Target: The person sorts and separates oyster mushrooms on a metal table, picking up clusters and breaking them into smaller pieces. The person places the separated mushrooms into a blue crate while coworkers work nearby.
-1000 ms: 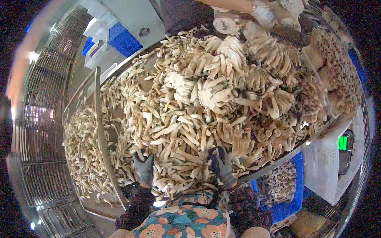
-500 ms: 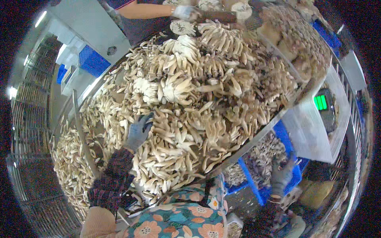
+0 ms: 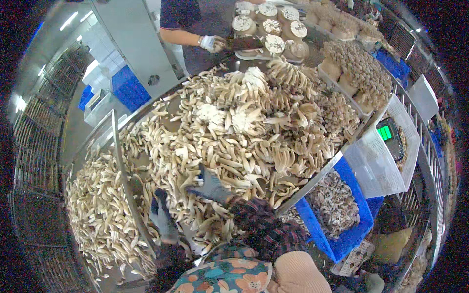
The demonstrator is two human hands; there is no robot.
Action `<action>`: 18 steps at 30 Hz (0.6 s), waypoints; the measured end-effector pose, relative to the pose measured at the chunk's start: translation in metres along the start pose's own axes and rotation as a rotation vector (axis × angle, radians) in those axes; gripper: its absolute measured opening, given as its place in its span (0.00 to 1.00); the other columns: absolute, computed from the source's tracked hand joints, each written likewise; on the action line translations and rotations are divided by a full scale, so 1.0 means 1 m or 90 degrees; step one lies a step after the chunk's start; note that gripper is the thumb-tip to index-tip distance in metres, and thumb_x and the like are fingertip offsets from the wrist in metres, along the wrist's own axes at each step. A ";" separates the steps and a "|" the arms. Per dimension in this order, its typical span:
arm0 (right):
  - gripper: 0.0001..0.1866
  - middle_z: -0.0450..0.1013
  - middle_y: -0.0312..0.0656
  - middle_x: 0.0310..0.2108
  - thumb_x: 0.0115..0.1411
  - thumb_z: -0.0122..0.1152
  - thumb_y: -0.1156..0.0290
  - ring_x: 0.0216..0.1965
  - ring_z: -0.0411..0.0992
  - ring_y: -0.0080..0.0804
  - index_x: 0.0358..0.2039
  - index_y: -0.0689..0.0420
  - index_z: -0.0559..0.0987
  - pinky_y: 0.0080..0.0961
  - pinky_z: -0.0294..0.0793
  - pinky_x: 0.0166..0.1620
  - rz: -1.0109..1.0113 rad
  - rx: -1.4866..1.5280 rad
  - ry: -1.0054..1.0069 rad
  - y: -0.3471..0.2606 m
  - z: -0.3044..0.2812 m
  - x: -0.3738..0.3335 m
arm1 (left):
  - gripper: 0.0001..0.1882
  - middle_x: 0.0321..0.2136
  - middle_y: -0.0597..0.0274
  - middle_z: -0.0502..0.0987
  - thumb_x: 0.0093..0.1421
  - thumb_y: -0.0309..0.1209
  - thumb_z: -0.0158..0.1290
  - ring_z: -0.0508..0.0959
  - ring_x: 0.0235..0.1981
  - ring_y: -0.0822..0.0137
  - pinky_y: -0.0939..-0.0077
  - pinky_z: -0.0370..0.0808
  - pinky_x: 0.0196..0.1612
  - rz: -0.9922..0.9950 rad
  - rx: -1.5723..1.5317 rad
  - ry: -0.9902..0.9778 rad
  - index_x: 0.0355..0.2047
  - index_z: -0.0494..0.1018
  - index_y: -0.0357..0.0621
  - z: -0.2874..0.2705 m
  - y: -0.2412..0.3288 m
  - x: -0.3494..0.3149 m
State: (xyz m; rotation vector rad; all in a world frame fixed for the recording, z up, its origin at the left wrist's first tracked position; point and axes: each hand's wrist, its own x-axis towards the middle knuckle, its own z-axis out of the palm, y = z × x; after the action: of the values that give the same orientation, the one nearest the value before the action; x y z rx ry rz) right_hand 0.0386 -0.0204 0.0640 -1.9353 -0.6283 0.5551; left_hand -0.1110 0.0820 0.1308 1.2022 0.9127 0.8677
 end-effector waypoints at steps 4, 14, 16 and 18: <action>0.42 0.71 0.55 0.47 0.53 0.54 0.39 0.45 0.72 0.51 0.60 0.56 0.63 0.48 0.69 0.49 0.025 -0.596 0.141 0.048 -0.093 -0.004 | 0.16 0.39 0.58 0.78 0.65 0.30 0.49 0.76 0.37 0.72 0.79 0.72 0.45 0.008 0.013 -0.062 0.48 0.72 0.31 -0.003 -0.003 -0.036; 0.27 0.74 0.54 0.30 0.52 0.62 0.54 0.32 0.74 0.56 0.46 0.59 0.70 0.44 0.73 0.36 -0.023 -0.209 0.305 0.057 0.006 0.012 | 0.36 0.54 0.46 0.66 0.52 0.38 0.59 0.67 0.54 0.50 0.60 0.61 0.60 0.276 0.230 -0.595 0.59 0.62 0.35 0.181 0.055 -0.100; 0.24 0.75 0.53 0.32 0.54 0.61 0.53 0.32 0.75 0.54 0.42 0.61 0.73 0.41 0.74 0.34 -0.049 -0.050 0.251 0.003 -0.002 0.018 | 0.43 0.60 0.42 0.59 0.49 0.44 0.61 0.61 0.59 0.42 0.55 0.56 0.63 0.492 0.354 -0.672 0.60 0.59 0.35 0.197 0.052 -0.101; 0.24 0.76 0.53 0.33 0.58 0.55 0.50 0.35 0.76 0.51 0.42 0.59 0.74 0.40 0.73 0.37 0.052 -0.002 0.010 -0.020 -0.033 0.027 | 0.35 0.60 0.45 0.61 0.56 0.34 0.54 0.63 0.58 0.49 0.60 0.58 0.62 0.476 0.292 -0.444 0.61 0.57 0.34 0.171 0.026 -0.089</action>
State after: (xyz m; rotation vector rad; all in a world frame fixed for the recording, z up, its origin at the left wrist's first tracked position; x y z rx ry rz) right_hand 0.0760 -0.0180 0.0924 -1.9726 -0.5421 0.5902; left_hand 0.0098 -0.0600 0.1875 2.1363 0.0555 0.7226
